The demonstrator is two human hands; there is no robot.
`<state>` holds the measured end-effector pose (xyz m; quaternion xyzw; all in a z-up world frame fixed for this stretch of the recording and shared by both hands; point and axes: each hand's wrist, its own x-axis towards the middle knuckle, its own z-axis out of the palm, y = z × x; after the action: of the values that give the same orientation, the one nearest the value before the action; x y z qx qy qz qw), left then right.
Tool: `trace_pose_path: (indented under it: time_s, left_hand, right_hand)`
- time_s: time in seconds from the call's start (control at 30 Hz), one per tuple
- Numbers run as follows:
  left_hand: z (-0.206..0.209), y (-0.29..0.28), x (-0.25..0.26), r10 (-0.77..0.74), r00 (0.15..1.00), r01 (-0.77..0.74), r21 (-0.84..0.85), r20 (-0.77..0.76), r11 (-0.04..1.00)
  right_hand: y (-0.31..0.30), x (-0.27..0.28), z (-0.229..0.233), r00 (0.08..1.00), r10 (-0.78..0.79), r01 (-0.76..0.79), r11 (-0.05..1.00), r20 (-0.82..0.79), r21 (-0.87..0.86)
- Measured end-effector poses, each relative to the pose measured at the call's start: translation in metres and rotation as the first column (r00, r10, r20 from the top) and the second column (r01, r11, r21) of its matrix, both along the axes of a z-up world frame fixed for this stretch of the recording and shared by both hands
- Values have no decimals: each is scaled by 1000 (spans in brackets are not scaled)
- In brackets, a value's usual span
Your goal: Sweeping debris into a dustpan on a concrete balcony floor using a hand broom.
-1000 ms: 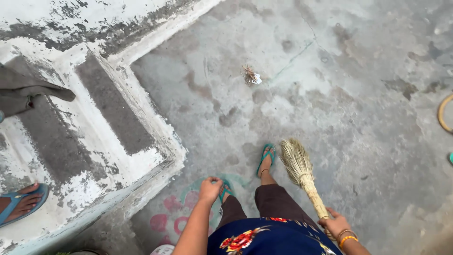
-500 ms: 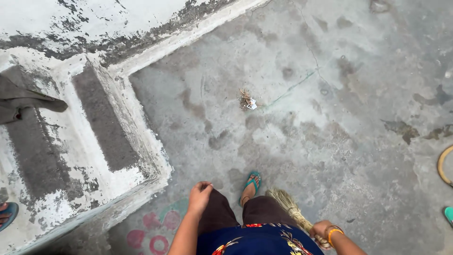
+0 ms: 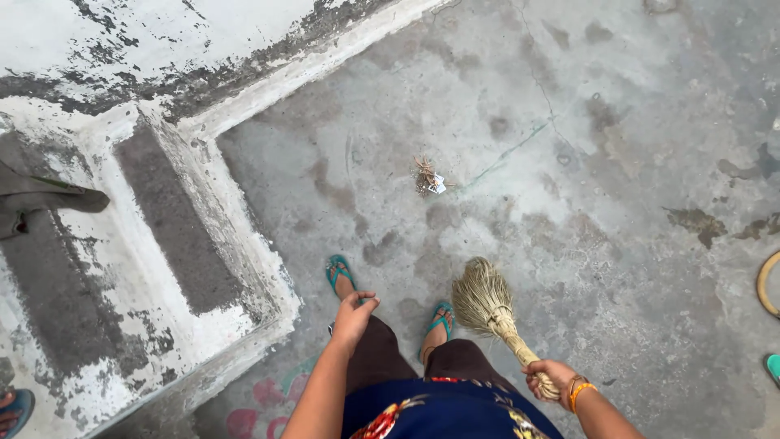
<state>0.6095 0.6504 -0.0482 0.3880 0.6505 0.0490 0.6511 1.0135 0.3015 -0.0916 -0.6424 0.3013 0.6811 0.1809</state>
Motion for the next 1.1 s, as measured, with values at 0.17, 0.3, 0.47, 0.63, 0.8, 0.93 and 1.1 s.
trace_pose_path:
  time_s: [0.17, 0.3, 0.47, 0.63, 0.8, 0.93, 1.1]
  left_hand:
    - [-75, 55, -40, 123, 975, -121, -23, 185, 992]
    - [-38, 137, -77, 36, 999, -37, 72, 7, 997]
    - [-80, 192, -144, 80, 994, -78, 33, -78, 996]
    - [-70, 230, -177, 173, 983, -176, -38, -66, 984]
    - [-68, 262, -177, 279, 959, -283, -166, -44, 945]
    - [-63, 294, -175, 301, 951, -308, -144, -70, 940]
    - [-67, 352, -188, -86, 965, 98, 40, -246, 994]
  right_hand:
    - [76, -39, 3, 964, 202, -213, 976, 170, 46]
    - [176, -79, 6, 909, 334, -367, 925, 251, 98]
    - [354, -170, 56, 604, 708, -763, 647, 365, 8]
    - [425, -208, 35, 113, 821, -979, 187, 560, -77]
    - [486, -221, 45, 672, 672, -729, 675, 313, 117]
    - [525, -210, -2, 776, 578, -625, 759, 254, 181]
    - [580, -188, -98, 990, 126, -121, 989, -55, 84]
